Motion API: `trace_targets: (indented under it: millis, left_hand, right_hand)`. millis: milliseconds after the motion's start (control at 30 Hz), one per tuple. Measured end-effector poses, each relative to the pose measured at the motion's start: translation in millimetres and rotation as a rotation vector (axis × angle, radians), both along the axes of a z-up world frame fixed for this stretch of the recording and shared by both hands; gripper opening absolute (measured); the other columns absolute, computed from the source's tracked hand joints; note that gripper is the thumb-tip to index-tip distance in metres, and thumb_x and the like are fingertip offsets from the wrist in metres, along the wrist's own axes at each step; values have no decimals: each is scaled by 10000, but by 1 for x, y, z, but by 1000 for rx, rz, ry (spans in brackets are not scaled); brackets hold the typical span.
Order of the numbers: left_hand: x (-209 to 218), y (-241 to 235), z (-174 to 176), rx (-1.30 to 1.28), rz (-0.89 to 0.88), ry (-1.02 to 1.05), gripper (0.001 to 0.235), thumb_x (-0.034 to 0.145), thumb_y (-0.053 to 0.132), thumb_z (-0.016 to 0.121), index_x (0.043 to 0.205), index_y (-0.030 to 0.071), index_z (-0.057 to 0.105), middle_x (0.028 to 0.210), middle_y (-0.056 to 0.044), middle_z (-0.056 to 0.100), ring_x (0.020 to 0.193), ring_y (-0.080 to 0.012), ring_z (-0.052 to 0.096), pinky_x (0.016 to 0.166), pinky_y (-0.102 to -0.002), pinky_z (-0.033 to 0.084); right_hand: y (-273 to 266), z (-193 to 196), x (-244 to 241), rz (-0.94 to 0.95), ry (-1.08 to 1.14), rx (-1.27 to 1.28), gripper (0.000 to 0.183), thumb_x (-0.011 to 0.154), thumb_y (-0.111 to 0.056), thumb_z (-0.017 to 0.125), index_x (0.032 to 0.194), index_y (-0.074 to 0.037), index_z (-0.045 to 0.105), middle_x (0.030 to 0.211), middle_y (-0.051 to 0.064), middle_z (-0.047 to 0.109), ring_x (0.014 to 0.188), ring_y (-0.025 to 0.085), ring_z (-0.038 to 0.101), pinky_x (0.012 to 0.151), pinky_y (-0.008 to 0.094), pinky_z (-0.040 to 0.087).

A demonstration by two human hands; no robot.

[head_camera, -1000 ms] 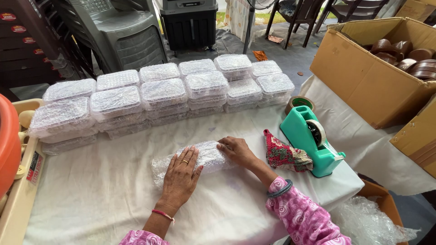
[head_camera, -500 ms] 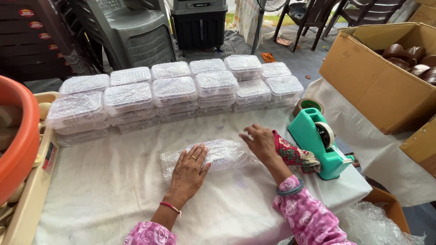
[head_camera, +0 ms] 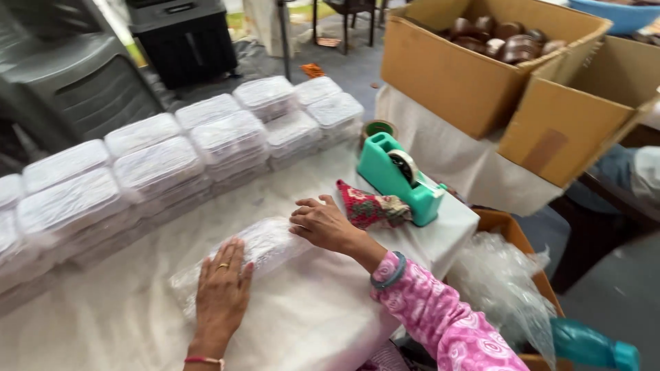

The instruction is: The person wraps a small, clear plastic container filled with metal objects in bubble wrap. They fold the wrap around the container and secure it with tape from a dispenser. The wrapped container is then placed on a stack of similar items.

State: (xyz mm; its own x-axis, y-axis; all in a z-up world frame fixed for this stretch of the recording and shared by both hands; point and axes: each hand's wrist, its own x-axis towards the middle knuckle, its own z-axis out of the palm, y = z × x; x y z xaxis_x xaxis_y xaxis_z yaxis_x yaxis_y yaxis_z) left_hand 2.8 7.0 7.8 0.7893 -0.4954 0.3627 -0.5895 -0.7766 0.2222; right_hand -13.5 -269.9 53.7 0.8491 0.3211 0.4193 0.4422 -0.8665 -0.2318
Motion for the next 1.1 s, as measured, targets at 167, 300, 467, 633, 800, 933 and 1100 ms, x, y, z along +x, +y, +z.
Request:
trace_targets:
  millis: [167, 300, 467, 633, 800, 933, 1100]
  left_hand:
    - [6, 8, -6, -67, -5, 50, 564, 1040, 430, 361, 1535, 169, 425, 1565, -27, 464, 1471, -198, 358, 1225, -463, 224]
    - [8, 10, -14, -131, -15, 60, 579, 1062, 410, 339, 1590, 173, 349, 1561, -41, 465, 1503, -196, 329, 1252, -447, 202]
    - [13, 10, -27, -113, 19, 84, 596, 1055, 448, 319, 1606, 222, 292, 1560, -17, 457, 1503, -175, 307, 1267, -434, 172]
    - [12, 11, -24, -84, 29, 49, 627, 1044, 509, 305, 1602, 221, 295, 1576, -20, 431, 1495, -168, 306, 1258, -433, 177]
    - [11, 11, -20, -79, 29, 48, 616, 1044, 511, 309, 1591, 226, 311, 1571, -10, 442, 1496, -165, 311, 1258, -436, 184]
    - [10, 11, -18, -85, 24, 53, 611, 1043, 504, 319, 1586, 224, 327, 1572, -9, 446, 1492, -169, 315, 1252, -439, 190]
    - [12, 11, -20, -83, 25, 42, 607, 1044, 500, 328, 1584, 225, 335, 1569, -6, 447, 1492, -170, 321, 1255, -439, 191]
  right_hand:
    - [-69, 32, -74, 27, -106, 237, 126, 881, -133, 765, 988, -69, 749, 1101, 88, 754, 1042, 261, 703, 892, 398, 542]
    - [-172, 48, -108, -372, -189, 369, 151, 876, -85, 744, 1023, -52, 757, 1104, 99, 749, 998, 228, 715, 877, 355, 564]
    - [-242, 42, -107, -721, 319, 620, 315, 971, -262, 711, 1178, -28, 749, 988, 124, 778, 844, 165, 640, 765, 335, 530]
    - [-277, 6, -93, -578, 437, 796, 346, 954, -255, 715, 1140, 37, 737, 1011, 45, 753, 951, 94, 653, 846, 248, 515]
    - [-278, 13, -90, -649, 537, 967, 310, 923, -238, 728, 1100, 17, 745, 953, 50, 742, 845, 132, 629, 764, 310, 507]
    - [-274, 26, -92, -622, 584, 883, 285, 895, -245, 740, 1066, -20, 778, 930, 40, 759, 845, 99, 642, 766, 242, 475]
    - [-282, 21, -90, -544, 526, 1076, 234, 919, -233, 766, 1031, -30, 740, 895, 24, 711, 806, 112, 597, 705, 237, 465]
